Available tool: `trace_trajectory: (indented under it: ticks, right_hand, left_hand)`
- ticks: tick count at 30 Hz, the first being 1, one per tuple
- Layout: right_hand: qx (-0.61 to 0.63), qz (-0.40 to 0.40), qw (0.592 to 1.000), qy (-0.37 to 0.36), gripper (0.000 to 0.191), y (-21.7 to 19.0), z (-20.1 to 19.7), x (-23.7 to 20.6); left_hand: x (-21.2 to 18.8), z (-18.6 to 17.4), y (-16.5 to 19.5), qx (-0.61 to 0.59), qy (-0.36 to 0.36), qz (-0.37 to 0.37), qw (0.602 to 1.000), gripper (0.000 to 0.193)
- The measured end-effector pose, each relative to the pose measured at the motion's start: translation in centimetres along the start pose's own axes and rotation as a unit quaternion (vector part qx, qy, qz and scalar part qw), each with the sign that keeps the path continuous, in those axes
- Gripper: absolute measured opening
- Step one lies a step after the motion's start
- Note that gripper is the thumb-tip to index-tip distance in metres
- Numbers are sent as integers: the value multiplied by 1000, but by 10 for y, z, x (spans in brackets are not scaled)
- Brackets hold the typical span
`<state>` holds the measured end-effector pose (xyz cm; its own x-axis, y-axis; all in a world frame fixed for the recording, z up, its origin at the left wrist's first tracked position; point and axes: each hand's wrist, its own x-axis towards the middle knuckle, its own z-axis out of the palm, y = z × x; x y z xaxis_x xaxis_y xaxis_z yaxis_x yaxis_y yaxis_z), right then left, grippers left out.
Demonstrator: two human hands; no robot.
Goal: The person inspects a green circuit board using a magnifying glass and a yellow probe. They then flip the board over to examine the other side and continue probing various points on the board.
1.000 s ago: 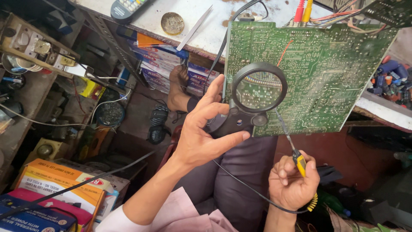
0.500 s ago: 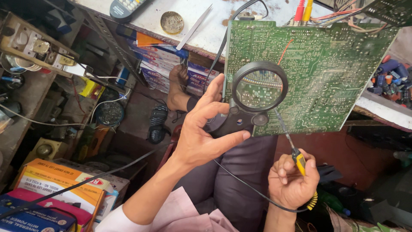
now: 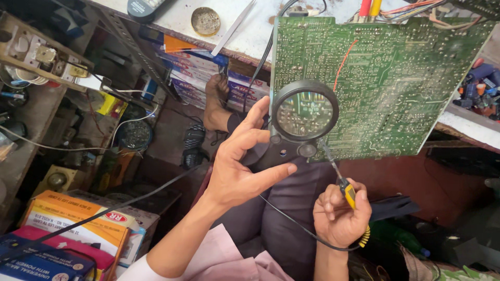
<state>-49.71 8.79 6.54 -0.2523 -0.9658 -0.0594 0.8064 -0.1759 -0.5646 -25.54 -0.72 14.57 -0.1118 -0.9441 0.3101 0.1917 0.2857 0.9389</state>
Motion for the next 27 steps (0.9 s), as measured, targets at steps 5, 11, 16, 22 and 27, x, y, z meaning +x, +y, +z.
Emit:
trace_trajectory:
  ticks: [5, 11, 16, 22, 27]
  right_hand:
    - [6, -3, 1000, 5, 34, 0, -1, 1]
    - [5, 0, 1000, 2, 35, 1, 0, 0]
    - [6, -1, 1000, -5, 35, 1, 0, 0]
    - [7, 8, 1000, -12, 35, 0, -3, -2]
    - [2, 1, 1000, -13, 34, 1, -7, -3]
  left_hand:
    - [1, 2, 2, -9, 1, 2, 1000, 43]
    - [2, 2, 2, -4, 1, 2, 1000, 42]
    - [0, 2, 4, 14, 2, 1, 1000, 42]
    - [-12, 0, 7, 38, -1, -6, 999, 41]
    - [-17, 0, 4, 35, -9, -26, 999, 41]
